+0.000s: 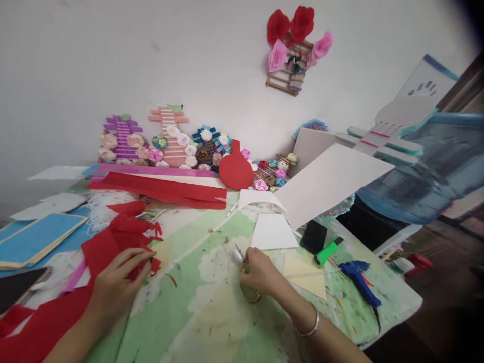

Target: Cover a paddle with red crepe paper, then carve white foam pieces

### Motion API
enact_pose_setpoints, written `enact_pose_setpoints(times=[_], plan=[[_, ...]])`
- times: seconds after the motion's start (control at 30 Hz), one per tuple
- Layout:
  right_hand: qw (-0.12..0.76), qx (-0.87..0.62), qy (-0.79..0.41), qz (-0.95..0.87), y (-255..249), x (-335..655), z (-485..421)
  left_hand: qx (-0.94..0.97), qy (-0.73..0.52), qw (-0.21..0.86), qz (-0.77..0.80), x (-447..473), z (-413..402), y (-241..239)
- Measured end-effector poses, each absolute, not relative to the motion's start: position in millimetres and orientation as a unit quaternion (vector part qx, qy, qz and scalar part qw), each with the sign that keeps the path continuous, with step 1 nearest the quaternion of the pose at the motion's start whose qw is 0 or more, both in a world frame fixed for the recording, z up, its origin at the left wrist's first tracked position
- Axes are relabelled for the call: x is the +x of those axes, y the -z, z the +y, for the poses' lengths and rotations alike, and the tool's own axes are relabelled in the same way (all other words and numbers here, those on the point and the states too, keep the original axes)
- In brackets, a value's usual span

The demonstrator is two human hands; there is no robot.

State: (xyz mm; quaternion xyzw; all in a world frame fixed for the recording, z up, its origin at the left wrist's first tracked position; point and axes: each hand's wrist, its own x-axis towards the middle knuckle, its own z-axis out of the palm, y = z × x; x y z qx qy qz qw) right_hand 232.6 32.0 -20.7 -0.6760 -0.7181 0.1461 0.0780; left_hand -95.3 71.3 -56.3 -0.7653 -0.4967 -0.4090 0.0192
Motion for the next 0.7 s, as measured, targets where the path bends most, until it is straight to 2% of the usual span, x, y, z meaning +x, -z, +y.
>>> enact_pose_setpoints(times=[0.13, 0.4, 0.53, 0.7], plan=[[0.109, -0.636, -0.141, -0.751, 17.1, 216.2, 55.8, -0.777, 0.410, 0.019, -0.478, -90.6, 67.9, 52.9], [0.103, -0.597, -0.162, -0.779, 15.6, 195.3, 128.5, -0.802, 0.409, 0.015, -0.435, -89.1, 70.6, 55.2], [0.106, -0.683, -0.141, -0.709, 6.2, 238.5, 144.0, -0.810, 0.393, 0.037, -0.434, -92.2, 71.3, 54.3], [0.066, -0.846, -0.104, -0.519, -1.8, 318.6, 140.3, -0.854, 0.358, 0.078, -0.370, -89.6, 68.5, 48.4]])
